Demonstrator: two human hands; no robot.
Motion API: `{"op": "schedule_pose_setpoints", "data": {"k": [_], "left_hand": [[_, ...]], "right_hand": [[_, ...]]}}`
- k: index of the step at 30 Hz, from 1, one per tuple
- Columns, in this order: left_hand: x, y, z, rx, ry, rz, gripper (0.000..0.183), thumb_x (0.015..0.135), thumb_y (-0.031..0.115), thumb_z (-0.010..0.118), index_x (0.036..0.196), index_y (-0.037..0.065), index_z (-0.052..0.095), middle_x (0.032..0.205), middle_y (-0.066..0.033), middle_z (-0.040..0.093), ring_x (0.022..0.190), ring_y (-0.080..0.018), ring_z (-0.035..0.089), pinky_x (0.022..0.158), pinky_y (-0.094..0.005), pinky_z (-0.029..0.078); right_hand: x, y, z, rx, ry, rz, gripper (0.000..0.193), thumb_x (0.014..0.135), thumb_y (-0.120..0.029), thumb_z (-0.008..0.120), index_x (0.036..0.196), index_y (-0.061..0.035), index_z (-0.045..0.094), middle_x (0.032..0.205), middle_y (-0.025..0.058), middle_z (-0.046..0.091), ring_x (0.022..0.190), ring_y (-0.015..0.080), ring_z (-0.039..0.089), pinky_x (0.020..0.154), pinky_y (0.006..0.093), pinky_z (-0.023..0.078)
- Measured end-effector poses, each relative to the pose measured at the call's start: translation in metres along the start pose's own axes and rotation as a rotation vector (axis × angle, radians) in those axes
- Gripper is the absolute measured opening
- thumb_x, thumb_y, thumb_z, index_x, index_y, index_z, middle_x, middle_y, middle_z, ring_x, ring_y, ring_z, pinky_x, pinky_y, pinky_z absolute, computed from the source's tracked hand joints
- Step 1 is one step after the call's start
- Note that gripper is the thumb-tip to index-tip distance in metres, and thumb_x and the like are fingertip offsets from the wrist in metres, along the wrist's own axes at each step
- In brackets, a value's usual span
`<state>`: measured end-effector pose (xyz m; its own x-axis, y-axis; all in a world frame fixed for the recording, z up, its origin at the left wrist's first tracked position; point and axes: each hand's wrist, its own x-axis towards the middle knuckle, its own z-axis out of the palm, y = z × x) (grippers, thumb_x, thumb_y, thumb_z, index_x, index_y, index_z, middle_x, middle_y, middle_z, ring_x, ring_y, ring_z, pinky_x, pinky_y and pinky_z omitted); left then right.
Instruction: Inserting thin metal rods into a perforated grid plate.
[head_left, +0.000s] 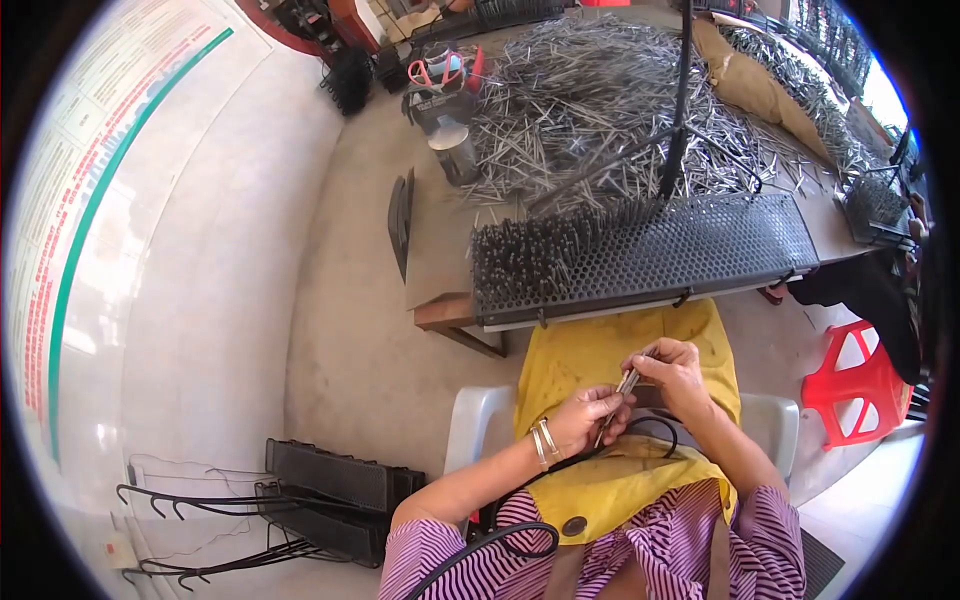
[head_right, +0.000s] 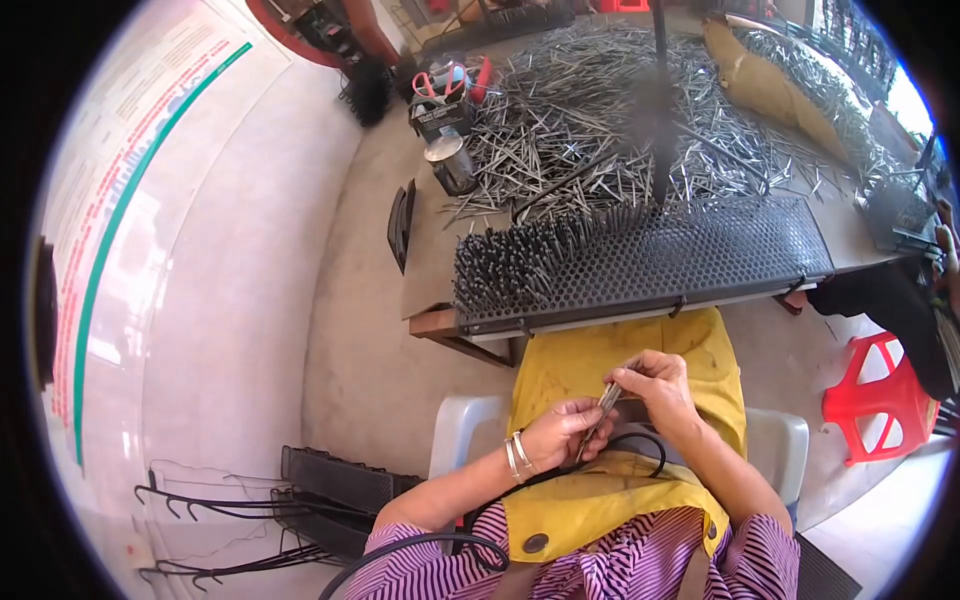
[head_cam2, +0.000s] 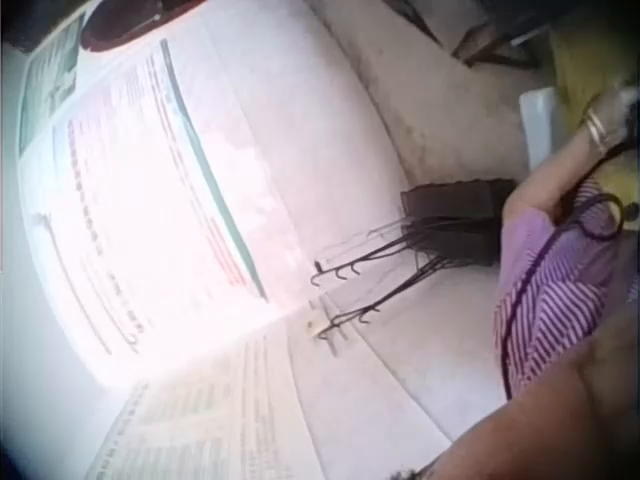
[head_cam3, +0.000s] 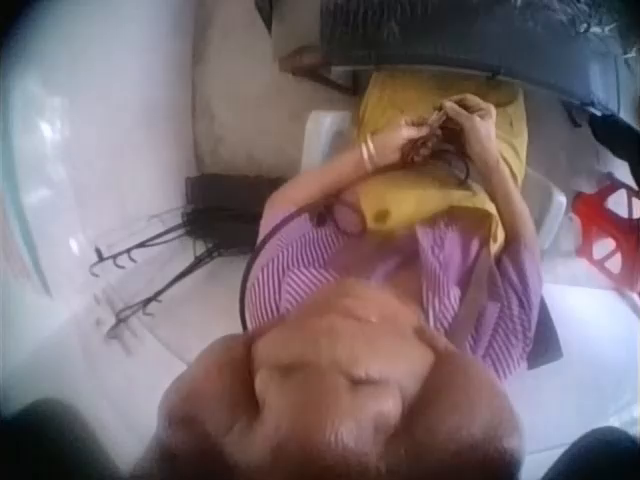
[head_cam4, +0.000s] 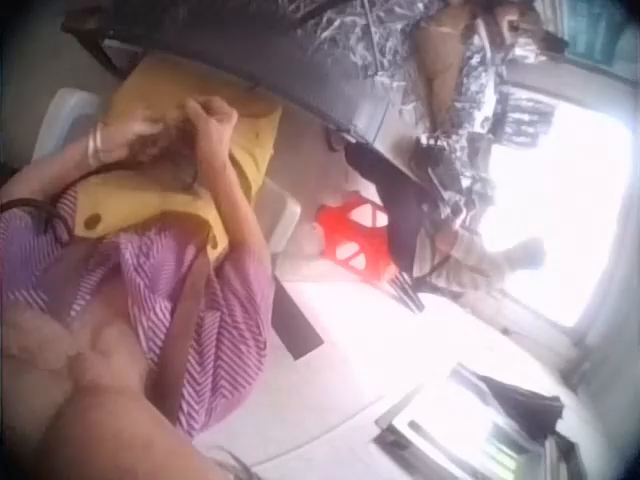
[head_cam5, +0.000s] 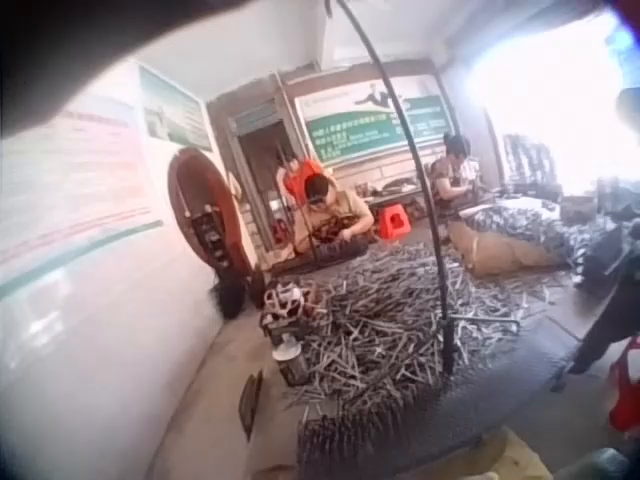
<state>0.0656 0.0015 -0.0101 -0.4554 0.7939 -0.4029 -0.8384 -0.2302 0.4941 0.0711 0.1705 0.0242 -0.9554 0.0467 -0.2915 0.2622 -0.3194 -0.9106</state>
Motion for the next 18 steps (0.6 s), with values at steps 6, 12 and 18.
{"op": "schedule_pose_setpoints", "data": {"k": [6,12,18], "left_hand": [[-0.015,-0.006,0.014,0.196,0.006,0.176,0.018,0.087,0.017,0.046,0.093,0.001,0.051,0.071,-0.0054,0.055,0.055,-0.01,0.05,0.045,-0.02,0.038],[-0.01,-0.002,0.023,0.274,0.033,0.125,0.016,0.085,0.016,0.047,0.09,0.001,0.052,0.07,-0.0074,0.056,0.058,-0.0159,0.055,0.054,-0.0253,0.046],[-0.009,0.006,0.019,0.06,0.111,0.096,0.016,0.083,0.015,0.053,0.09,0.001,0.052,0.072,-0.0093,0.057,0.058,-0.0189,0.056,0.054,-0.0303,0.048]], "right_hand": [[-0.023,-0.002,0.013,-0.123,-0.048,-0.052,0.015,0.076,-0.001,0.057,0.087,0.0072,0.055,0.072,0.0121,0.061,0.061,0.0137,0.059,0.055,0.0228,0.048],[-0.026,0.008,0.0,-0.451,0.105,-0.343,0.026,0.081,-0.006,0.054,0.104,0.0043,0.051,0.076,0.011,0.062,0.058,0.0099,0.057,0.054,0.0221,0.046],[-0.017,0.002,0.013,-0.262,0.044,-0.189,0.028,0.086,-0.018,0.05,0.104,0.0036,0.052,0.073,0.0042,0.058,0.062,0.0077,0.055,0.054,0.0202,0.044]]}}
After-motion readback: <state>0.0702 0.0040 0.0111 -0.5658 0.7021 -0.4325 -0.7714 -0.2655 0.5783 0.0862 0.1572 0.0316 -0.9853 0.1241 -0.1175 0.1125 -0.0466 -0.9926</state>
